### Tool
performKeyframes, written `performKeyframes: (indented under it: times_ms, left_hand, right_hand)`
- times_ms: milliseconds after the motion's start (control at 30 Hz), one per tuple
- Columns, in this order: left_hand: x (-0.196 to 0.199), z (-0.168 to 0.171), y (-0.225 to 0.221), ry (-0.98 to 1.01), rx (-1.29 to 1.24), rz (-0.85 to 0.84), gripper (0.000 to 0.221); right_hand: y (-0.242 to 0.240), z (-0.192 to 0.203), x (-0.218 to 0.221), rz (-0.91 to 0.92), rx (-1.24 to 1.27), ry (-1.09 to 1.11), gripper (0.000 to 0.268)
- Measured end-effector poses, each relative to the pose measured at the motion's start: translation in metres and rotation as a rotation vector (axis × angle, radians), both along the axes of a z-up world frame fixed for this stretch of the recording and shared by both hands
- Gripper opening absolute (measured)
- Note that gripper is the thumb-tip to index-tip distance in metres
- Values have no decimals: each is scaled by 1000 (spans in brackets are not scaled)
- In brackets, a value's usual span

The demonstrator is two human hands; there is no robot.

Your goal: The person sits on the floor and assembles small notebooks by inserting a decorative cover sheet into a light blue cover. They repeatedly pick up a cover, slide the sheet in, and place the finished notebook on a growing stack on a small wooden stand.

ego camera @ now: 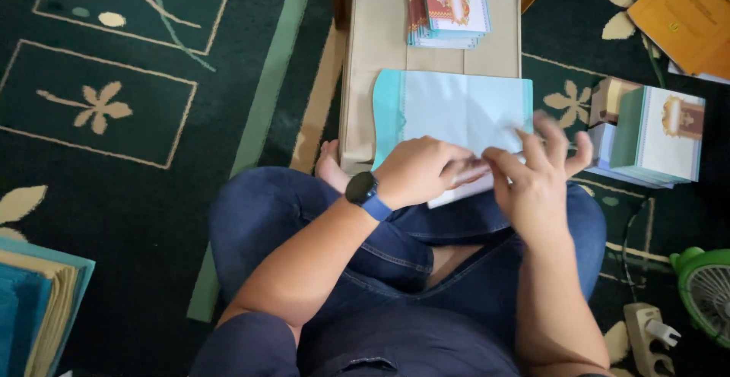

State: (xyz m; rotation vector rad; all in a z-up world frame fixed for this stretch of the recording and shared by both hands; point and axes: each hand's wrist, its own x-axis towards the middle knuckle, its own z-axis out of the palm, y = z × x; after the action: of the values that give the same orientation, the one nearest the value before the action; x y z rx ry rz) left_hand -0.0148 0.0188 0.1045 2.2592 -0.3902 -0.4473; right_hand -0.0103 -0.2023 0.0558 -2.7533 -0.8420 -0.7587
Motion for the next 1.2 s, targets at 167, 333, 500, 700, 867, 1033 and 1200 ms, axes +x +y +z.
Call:
performKeyframes:
  times_ms: [167,333,500,700,867,1033,1200]
  left_hand:
    - [15,-46,-14,-155,-634,410,24]
    - [25,-76,-18,-79,-1069,477,22]
    - [37,-73,0,-624,-421,638,52]
    - [48,-80,6,-569,-389,644,22]
    - [153,-110,-4,-724,-164,786,32]
    - [285,-194,-15,-488,55,978,62]
    - [289,-211,-6,-482,278,1104,61]
  right_hand:
    - [20,-30,0,-140,734,-63,67]
    - [35,-22,25,165,1715,884,47]
    - [12,-26,115,-131,1015,618,29]
    - [34,-51,298,44,799,545,40]
    - [37,-167,360,-331,356,428,67]
    - [48,-173,335,-270,109,349,92]
    - [81,-123,303,-358,610,772,41]
